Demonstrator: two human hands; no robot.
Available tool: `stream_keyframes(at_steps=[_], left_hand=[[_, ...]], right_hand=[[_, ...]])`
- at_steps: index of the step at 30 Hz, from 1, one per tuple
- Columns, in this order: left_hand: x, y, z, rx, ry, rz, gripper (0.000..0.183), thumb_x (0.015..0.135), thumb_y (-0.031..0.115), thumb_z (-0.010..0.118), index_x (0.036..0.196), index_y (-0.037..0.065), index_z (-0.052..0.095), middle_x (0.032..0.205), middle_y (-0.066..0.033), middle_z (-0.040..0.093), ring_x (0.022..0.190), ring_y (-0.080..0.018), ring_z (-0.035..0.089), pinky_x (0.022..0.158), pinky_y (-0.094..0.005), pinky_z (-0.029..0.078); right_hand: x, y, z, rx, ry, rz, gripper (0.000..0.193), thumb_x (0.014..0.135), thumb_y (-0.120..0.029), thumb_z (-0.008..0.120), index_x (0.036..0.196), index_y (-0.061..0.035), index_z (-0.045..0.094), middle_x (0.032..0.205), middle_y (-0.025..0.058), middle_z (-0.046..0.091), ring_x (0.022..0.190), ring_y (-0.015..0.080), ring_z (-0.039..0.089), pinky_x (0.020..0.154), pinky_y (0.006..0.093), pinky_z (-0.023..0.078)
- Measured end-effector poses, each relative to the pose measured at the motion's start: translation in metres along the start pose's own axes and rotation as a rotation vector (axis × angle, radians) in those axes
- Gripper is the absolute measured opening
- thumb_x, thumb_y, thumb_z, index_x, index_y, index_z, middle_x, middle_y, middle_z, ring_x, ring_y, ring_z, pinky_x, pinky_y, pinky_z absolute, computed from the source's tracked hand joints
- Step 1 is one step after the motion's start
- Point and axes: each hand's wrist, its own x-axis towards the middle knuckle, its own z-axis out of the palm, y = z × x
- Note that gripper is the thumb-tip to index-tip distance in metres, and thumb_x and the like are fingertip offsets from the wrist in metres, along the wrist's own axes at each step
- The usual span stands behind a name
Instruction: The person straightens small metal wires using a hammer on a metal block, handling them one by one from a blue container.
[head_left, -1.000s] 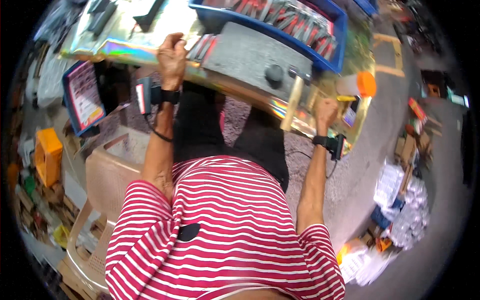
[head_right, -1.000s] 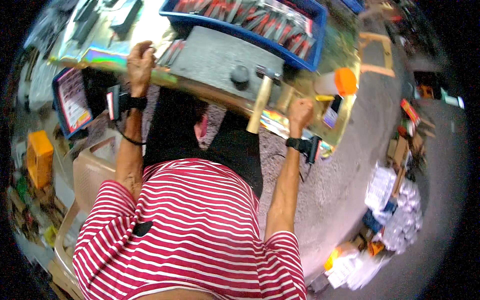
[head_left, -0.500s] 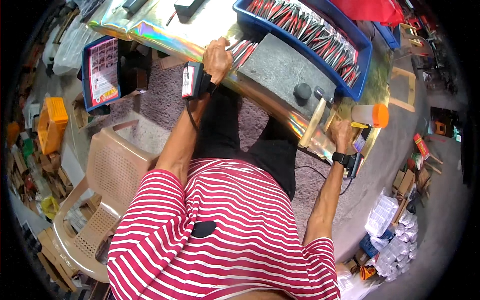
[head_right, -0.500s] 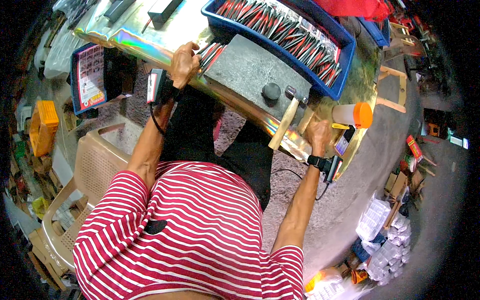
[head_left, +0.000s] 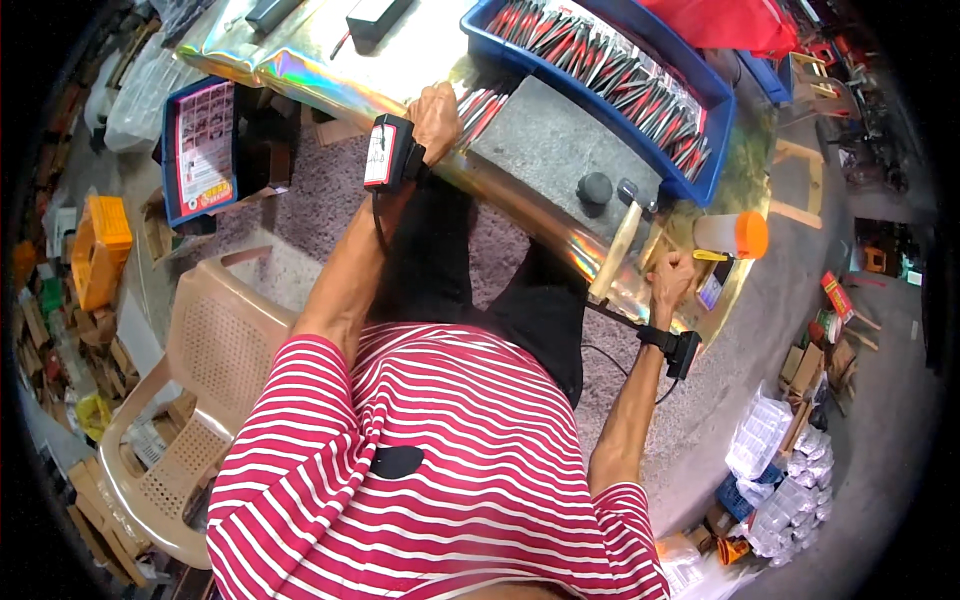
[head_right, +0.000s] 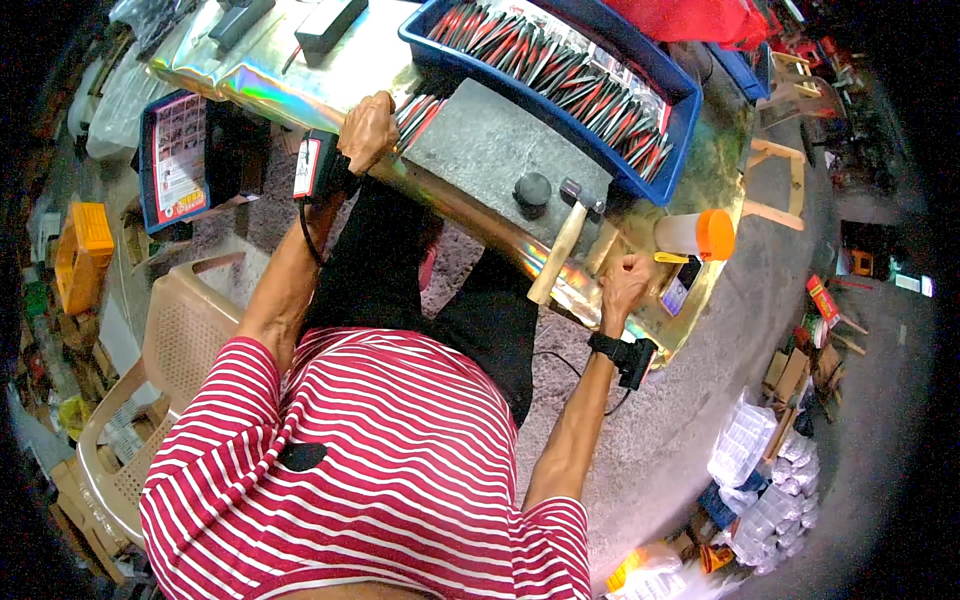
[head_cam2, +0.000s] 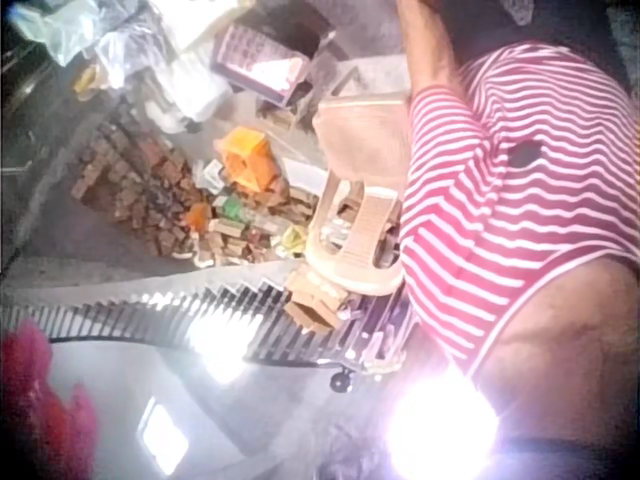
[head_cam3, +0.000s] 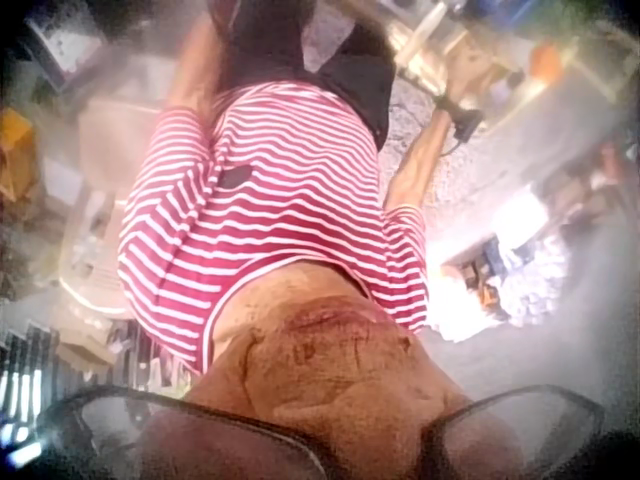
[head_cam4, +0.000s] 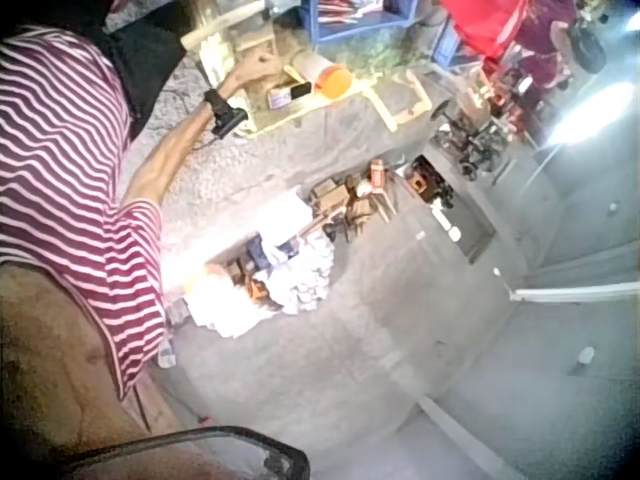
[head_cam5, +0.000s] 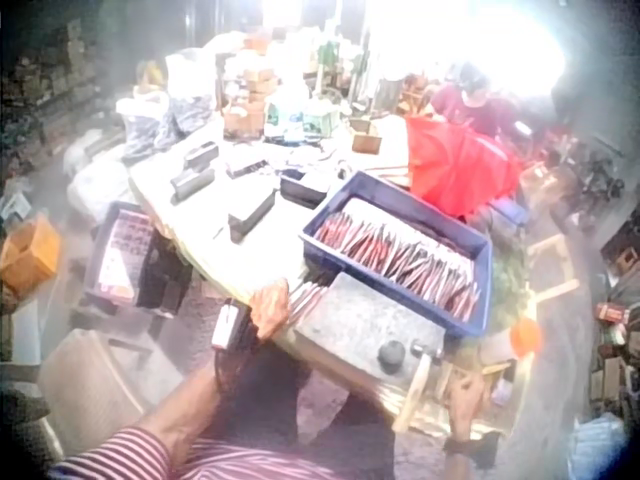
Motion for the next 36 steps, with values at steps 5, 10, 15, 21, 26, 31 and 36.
stream_keyframes(at_steps=[5,10,15,21,26,31,36], left_hand=[[0.004,-0.001,0.003,-0.102,0.049,0.049,0.012,0.066,0.005,0.049,0.074,-0.004,0.052,0.072,-0.0261,0.055,0.072,-0.0398,0.055,0.065,-0.0455,0.043],[0.011,-0.005,0.006,-0.014,-0.062,-0.027,0.020,0.063,0.010,0.057,0.079,-0.001,0.055,0.078,-0.0189,0.058,0.077,-0.0325,0.056,0.068,-0.0398,0.043],[0.012,-0.012,0.014,-0.018,0.031,0.011,0.014,0.061,0.006,0.053,0.071,-0.003,0.055,0.069,-0.0201,0.057,0.064,-0.0374,0.056,0.062,-0.0436,0.044],[0.003,-0.001,0.007,0.054,-0.028,-0.036,0.017,0.064,0.005,0.051,0.079,-0.003,0.051,0.070,-0.0223,0.056,0.065,-0.0399,0.055,0.060,-0.0455,0.043],[0.003,0.001,0.001,0.064,-0.018,-0.029,0.018,0.064,0.004,0.050,0.081,-0.003,0.050,0.070,-0.0228,0.056,0.065,-0.0402,0.055,0.060,-0.0458,0.043],[0.004,0.003,-0.004,0.058,-0.004,-0.013,0.020,0.065,0.004,0.050,0.083,-0.003,0.048,0.069,-0.0233,0.056,0.066,-0.0406,0.055,0.061,-0.0461,0.043],[0.011,0.006,-0.006,0.055,-0.010,-0.025,0.021,0.065,0.004,0.050,0.085,-0.003,0.047,0.069,-0.0239,0.056,0.067,-0.0410,0.055,0.061,-0.0465,0.043]], right_hand=[[-0.003,-0.001,0.003,0.187,-0.007,0.013,0.010,0.072,-0.006,0.050,0.064,-0.0007,0.045,0.056,0.0004,0.043,0.041,0.0072,0.042,0.036,0.0197,0.039],[-0.007,-0.003,0.006,0.296,0.013,0.007,0.009,0.072,-0.005,0.051,0.065,-0.0009,0.046,0.056,-0.0002,0.043,0.041,0.0064,0.041,0.036,0.0182,0.037],[-0.012,-0.011,0.005,0.347,0.006,-0.044,0.007,0.072,-0.005,0.051,0.067,-0.0007,0.048,0.057,-0.0001,0.044,0.041,0.0059,0.041,0.037,0.0174,0.037],[-0.013,-0.019,0.001,0.404,-0.020,-0.007,0.004,0.070,-0.002,0.051,0.068,-0.0008,0.049,0.057,0.0000,0.044,0.042,0.0057,0.042,0.037,0.0172,0.036],[-0.013,-0.022,-0.002,0.490,-0.033,0.014,0.002,0.069,0.001,0.051,0.068,-0.0004,0.049,0.058,0.0004,0.045,0.042,0.0061,0.042,0.039,0.0171,0.035],[-0.016,-0.029,-0.006,0.513,-0.029,0.035,0.001,0.067,0.000,0.050,0.067,-0.0004,0.050,0.057,0.0003,0.046,0.044,0.0060,0.042,0.038,0.0187,0.038],[-0.020,-0.046,-0.009,0.530,-0.046,0.053,0.002,0.068,-0.001,0.052,0.068,-0.0001,0.050,0.057,0.0004,0.045,0.045,0.0062,0.042,0.039,0.0187,0.037]])
